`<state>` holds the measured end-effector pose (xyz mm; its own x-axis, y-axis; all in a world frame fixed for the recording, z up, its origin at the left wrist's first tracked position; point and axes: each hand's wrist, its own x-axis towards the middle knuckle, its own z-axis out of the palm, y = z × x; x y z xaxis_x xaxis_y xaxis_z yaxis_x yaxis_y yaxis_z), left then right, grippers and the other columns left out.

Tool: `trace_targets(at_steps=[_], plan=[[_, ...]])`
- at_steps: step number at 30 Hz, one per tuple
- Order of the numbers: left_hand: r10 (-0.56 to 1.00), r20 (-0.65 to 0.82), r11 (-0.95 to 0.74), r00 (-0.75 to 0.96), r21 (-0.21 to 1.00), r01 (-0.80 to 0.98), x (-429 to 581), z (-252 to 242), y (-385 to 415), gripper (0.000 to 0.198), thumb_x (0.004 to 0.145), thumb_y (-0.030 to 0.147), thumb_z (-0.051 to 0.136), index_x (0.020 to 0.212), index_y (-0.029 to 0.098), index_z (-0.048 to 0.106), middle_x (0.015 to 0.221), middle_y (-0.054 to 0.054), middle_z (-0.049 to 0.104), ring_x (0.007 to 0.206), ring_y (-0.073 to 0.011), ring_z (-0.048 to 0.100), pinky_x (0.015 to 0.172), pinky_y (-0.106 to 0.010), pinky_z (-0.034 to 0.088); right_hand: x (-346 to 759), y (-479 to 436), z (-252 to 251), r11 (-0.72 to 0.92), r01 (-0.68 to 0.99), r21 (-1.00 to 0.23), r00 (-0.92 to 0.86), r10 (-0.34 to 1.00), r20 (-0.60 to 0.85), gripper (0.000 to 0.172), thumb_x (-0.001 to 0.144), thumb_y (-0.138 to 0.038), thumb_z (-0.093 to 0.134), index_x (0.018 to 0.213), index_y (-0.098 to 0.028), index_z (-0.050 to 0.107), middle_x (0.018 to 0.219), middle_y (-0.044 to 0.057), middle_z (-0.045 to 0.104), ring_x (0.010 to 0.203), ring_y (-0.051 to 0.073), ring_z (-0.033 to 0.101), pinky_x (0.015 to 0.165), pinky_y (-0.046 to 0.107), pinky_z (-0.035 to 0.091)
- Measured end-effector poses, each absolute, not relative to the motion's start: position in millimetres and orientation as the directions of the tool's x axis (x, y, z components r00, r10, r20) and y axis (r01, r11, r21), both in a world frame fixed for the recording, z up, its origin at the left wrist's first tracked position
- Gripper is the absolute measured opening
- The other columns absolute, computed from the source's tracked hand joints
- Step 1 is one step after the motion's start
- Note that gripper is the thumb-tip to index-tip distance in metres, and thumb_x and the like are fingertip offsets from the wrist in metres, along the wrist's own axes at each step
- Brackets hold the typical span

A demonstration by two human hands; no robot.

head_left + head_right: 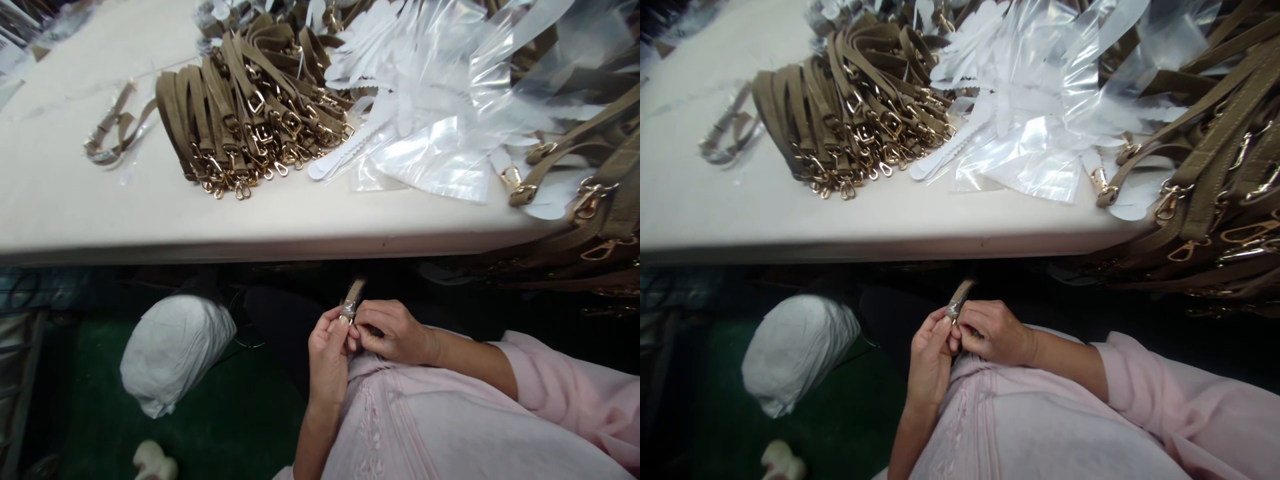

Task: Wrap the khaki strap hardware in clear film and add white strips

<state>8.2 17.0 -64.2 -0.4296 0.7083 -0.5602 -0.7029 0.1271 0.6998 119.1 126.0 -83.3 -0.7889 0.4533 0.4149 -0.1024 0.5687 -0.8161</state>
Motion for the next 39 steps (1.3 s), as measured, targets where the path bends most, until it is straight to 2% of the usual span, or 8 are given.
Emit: trace_targets(at_steps=[3, 7, 12, 20, 24, 30, 33, 39], plan=[[0.688, -0.545, 0.137, -0.480, 0.747, -0.651, 10.6, -62.8, 19.1, 0.021, 0.089, 0.025, 0.068, 0.102, 0.013, 0.058, 0.073, -0.002, 0.063, 0.060, -0.0075, 0.050, 0.058, -0.016, 0.043, 122.0, 124.6, -84.7, 0.507, -0.061, -0.860, -0.742, 0.553, 0.379, 0.007, 0.090, -0.009, 0.056, 0.092, -0.015, 0.061, 0.079, 0.004, 0.061, 0.070, 0.014, 0.056, 0.064, 0.026, 0.047], [0.718, -0.557, 0.084, -0.418, 0.665, -0.742, 11.5, -60.9, 21.4, 0.017, 0.090, 0.023, 0.065, 0.099, 0.013, 0.055, 0.076, -0.003, 0.062, 0.062, -0.0075, 0.050, 0.061, -0.017, 0.043, 120.9, 126.1, -85.2, 0.496, -0.006, -0.868, -0.700, 0.618, 0.358, 0.011, 0.092, -0.011, 0.058, 0.101, -0.016, 0.062, 0.090, 0.007, 0.065, 0.080, 0.016, 0.062, 0.071, 0.027, 0.052], [0.729, -0.588, 0.132, -0.351, 0.623, -0.771, 8.6, -57.3, 19.0, 0.019, 0.090, 0.022, 0.066, 0.100, 0.014, 0.052, 0.077, -0.003, 0.063, 0.061, -0.0072, 0.051, 0.061, -0.017, 0.043, 119.2, 128.4, -82.7, 0.463, 0.001, -0.887, -0.728, 0.608, 0.316, 0.010, 0.092, -0.011, 0.056, 0.093, -0.018, 0.063, 0.083, 0.004, 0.065, 0.073, 0.015, 0.061, 0.066, 0.026, 0.050], [0.745, -0.590, 0.236, -0.311, 0.669, -0.704, -0.7, -48.1, 12.3, 0.029, 0.086, 0.026, 0.070, 0.101, 0.015, 0.048, 0.072, -0.003, 0.064, 0.056, -0.0084, 0.053, 0.052, -0.017, 0.037, 113.2, 128.7, -78.4, 0.177, 0.050, -0.983, -0.764, 0.640, 0.076, 0.010, 0.080, -0.010, 0.059, 0.073, -0.017, 0.059, 0.068, -0.001, 0.057, 0.058, 0.010, 0.052, 0.054, 0.021, 0.043], [0.742, -0.576, 0.275, -0.344, 0.729, -0.627, 2.7, -51.4, 11.4, 0.030, 0.087, 0.030, 0.069, 0.104, 0.013, 0.052, 0.069, -0.001, 0.063, 0.055, -0.0079, 0.053, 0.054, -0.017, 0.038, 119.1, 126.4, -79.6, 0.222, 0.022, -0.975, -0.785, 0.608, 0.120, 0.009, 0.077, -0.010, 0.061, 0.073, -0.017, 0.058, 0.066, -0.002, 0.055, 0.056, 0.009, 0.050, 0.052, 0.020, 0.040], [0.691, -0.500, 0.389, -0.522, 0.866, -0.315, 12.3, -56.9, 11.3, 0.024, 0.086, 0.030, 0.069, 0.103, 0.016, 0.060, 0.076, -0.002, 0.067, 0.069, -0.0145, 0.062, 0.066, -0.022, 0.049, 125.2, 117.2, -83.9, 0.353, -0.064, -0.933, -0.776, 0.570, 0.269, 0.012, 0.078, -0.007, 0.056, 0.076, -0.018, 0.059, 0.068, -0.001, 0.057, 0.056, 0.010, 0.049, 0.052, 0.022, 0.038], [0.666, -0.464, 0.411, -0.584, 0.882, -0.232, 13.0, -62.9, 14.2, 0.026, 0.084, 0.032, 0.070, 0.103, 0.016, 0.061, 0.062, 0.002, 0.062, 0.059, -0.0131, 0.059, 0.058, -0.021, 0.046, 123.8, 113.8, -84.9, 0.353, -0.079, -0.932, -0.794, 0.544, 0.273, 0.015, 0.077, -0.004, 0.053, 0.073, -0.018, 0.060, 0.067, -0.001, 0.057, 0.057, 0.010, 0.049, 0.054, 0.023, 0.038], [0.654, -0.544, 0.372, -0.526, 0.836, -0.402, 12.1, -75.7, 11.3, 0.037, 0.084, 0.043, 0.068, 0.105, 0.014, 0.059, 0.062, 0.002, 0.060, 0.049, -0.0094, 0.049, 0.052, -0.020, 0.039, 121.7, 122.4, -91.2, -0.153, 0.116, -0.981, -0.812, 0.554, -0.182, 0.005, 0.071, -0.011, 0.056, 0.070, -0.016, 0.057, 0.061, -0.004, 0.053, 0.053, 0.008, 0.046, 0.050, 0.019, 0.036]])
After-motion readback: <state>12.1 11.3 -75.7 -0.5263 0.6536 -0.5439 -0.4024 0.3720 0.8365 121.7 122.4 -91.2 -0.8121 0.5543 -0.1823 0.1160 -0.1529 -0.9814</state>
